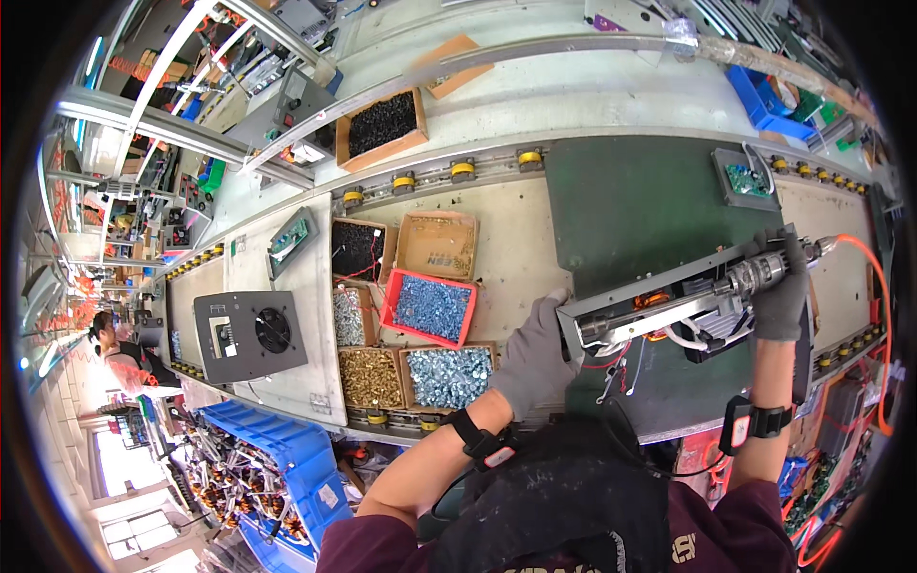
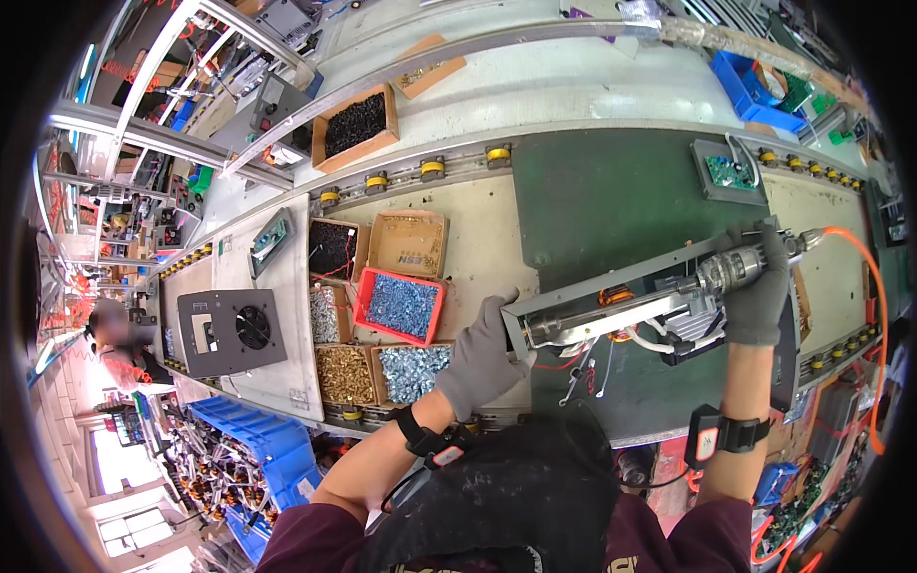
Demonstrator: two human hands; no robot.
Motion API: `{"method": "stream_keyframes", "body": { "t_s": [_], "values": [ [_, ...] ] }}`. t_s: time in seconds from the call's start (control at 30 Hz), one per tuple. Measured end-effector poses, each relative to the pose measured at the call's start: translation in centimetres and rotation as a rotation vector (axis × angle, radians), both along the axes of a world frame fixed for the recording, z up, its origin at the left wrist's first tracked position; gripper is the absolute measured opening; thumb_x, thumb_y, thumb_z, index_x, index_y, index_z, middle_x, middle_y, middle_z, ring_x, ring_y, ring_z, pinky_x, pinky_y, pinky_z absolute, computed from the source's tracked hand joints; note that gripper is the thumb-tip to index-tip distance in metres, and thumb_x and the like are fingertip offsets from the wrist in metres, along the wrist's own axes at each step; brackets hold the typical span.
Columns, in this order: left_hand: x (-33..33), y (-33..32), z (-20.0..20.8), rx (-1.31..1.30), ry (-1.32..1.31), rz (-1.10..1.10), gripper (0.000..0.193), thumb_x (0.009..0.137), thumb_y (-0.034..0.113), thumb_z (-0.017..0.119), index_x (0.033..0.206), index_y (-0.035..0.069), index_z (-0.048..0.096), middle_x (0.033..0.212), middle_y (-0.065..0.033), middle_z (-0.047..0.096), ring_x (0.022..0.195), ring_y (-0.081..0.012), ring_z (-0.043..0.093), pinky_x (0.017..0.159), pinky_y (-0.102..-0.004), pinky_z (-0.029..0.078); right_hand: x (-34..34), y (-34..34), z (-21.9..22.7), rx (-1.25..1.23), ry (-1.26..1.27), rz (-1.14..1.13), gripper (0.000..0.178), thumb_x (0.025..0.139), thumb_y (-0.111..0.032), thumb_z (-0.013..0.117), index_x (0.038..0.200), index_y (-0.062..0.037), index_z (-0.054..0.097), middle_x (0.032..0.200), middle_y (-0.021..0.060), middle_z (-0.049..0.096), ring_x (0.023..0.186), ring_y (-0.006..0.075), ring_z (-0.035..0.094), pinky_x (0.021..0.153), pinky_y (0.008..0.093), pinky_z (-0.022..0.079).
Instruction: Installing internal components including coils and circuit boards into a power inverter housing using an air screwdriver.
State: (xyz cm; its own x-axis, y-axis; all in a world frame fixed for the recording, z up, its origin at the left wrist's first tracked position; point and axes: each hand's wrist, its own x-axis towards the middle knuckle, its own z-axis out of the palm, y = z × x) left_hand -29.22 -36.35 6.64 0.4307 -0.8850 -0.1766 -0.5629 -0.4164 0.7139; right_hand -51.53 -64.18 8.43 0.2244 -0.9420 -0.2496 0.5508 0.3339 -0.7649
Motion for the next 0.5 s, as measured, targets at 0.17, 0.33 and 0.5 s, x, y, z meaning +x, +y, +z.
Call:
{"method": "stream_keyframes", "body": {
  "t_s": [0.17,0.33,0.5],
  "values": [
    [-0.1,0.3,1.1,0.098,0.006,0.048,0.068,0.075,0.024,0.069,0.13,0.004,0.035,0.103,-0.0231,0.059,0.092,-0.0437,0.061,0.08,-0.0502,0.05,6.3,-0.9,13.7,-0.373,0.085,0.101,0.029,0.091,-0.025,0.059,0.109,-0.0021,0.062,0.091,0.0072,0.062,0.087,0.0179,0.063,0.084,0.0347,0.054],
    [0.0,0.8,2.6,0.144,0.049,0.065,0.072,0.073,0.031,0.069,0.133,0.01,0.035,0.115,-0.0221,0.056,0.094,-0.0437,0.062,0.081,-0.0519,0.049,22.7,1.4,23.8,-0.981,0.142,0.266,0.029,0.082,-0.017,0.067,0.106,-0.0014,0.062,0.1,0.008,0.066,0.083,0.0151,0.062,0.079,0.0299,0.051],
    [0.5,1.1,2.4,0.162,0.052,0.003,0.08,0.076,0.038,0.069,0.141,0.011,0.029,0.129,-0.0193,0.047,0.106,-0.0426,0.058,0.09,-0.0482,0.047,40.2,4.4,30.3,-1.244,0.425,-0.017,0.036,0.072,-0.017,0.073,0.102,-0.0033,0.059,0.082,0.0045,0.063,0.072,0.0135,0.056,0.067,0.029,0.046]
  ]
}}
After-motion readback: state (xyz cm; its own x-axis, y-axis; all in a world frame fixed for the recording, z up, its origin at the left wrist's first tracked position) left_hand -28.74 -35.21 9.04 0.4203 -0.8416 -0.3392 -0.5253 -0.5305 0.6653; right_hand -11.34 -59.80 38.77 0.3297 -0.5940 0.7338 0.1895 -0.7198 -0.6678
